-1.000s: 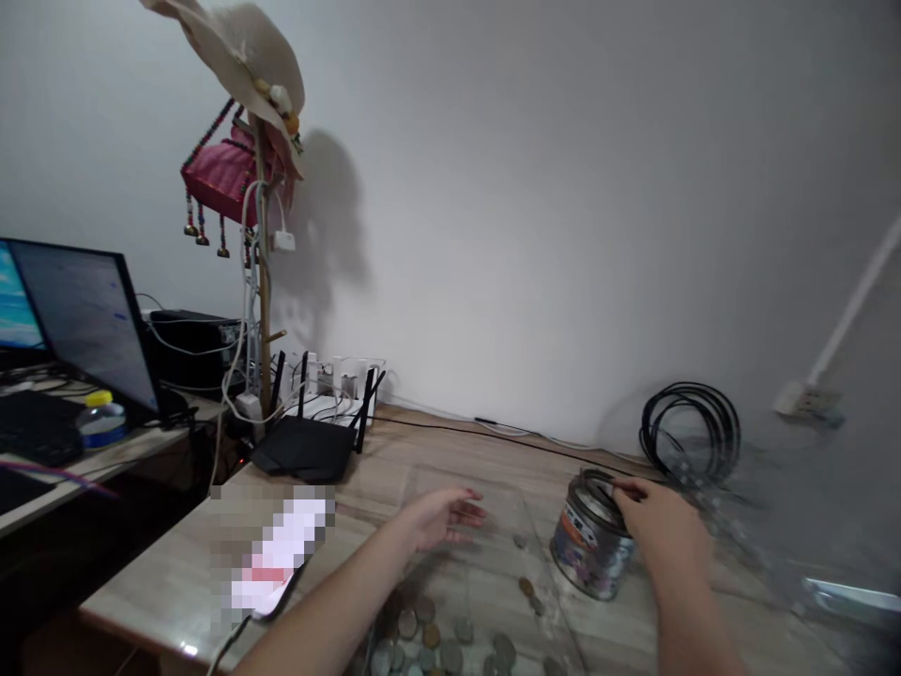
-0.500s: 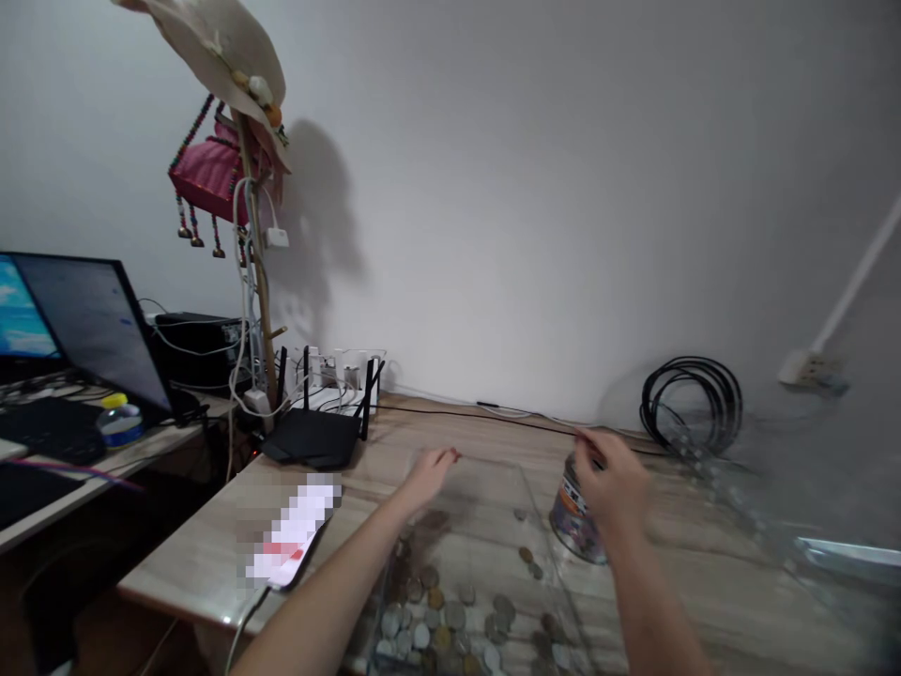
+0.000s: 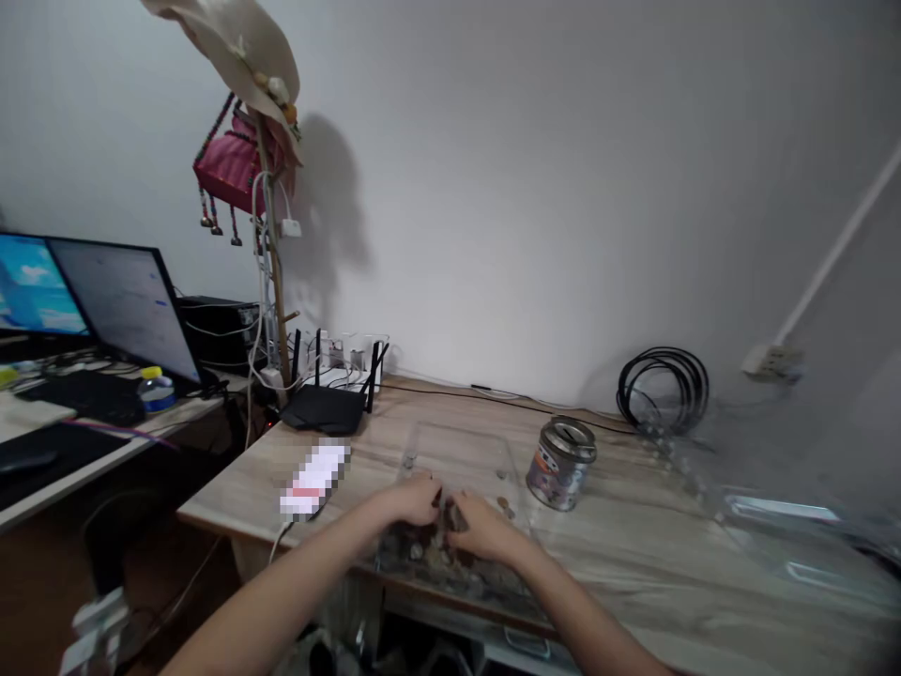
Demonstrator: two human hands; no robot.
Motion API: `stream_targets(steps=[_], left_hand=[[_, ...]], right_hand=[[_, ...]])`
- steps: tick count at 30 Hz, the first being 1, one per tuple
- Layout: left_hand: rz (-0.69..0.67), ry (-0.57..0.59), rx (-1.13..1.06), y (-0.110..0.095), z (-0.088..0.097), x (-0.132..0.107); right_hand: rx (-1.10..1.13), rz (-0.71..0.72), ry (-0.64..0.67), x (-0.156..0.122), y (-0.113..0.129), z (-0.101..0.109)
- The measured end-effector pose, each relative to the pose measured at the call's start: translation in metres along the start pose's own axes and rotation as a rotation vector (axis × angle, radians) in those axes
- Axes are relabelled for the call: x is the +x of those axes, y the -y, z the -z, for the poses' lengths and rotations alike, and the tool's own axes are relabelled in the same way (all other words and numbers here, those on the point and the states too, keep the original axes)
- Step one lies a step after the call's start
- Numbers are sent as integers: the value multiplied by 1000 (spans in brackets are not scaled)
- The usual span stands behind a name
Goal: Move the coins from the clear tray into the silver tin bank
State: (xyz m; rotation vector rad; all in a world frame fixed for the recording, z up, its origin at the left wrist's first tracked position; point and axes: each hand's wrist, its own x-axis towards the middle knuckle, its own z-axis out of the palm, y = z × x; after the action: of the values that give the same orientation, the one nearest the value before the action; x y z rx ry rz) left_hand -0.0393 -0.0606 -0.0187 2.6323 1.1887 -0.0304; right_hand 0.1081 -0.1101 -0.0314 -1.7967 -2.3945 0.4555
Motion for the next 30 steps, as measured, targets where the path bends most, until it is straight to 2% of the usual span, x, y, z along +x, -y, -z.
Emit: stream_targets(steps=[4, 9, 14, 20, 26, 30], left_hand=[[-25, 54, -25, -8, -2, -20], [25, 145, -62, -9, -3, -23], [20, 149, -74, -9, -3, -24], [-51, 129, -112, -11, -2, -33], [-32, 198, -210, -9, 1, -33], [-95, 259, -298, -12, -1, -30]], right_hand=[[81, 123, 45, -4, 15, -4], [120, 160, 170, -6, 26, 2], [99, 117, 240, -10, 24, 6], [64, 95, 298, -14, 7, 12], [54, 36, 376, -19, 2, 22], [55, -27, 441, -21, 0, 28]])
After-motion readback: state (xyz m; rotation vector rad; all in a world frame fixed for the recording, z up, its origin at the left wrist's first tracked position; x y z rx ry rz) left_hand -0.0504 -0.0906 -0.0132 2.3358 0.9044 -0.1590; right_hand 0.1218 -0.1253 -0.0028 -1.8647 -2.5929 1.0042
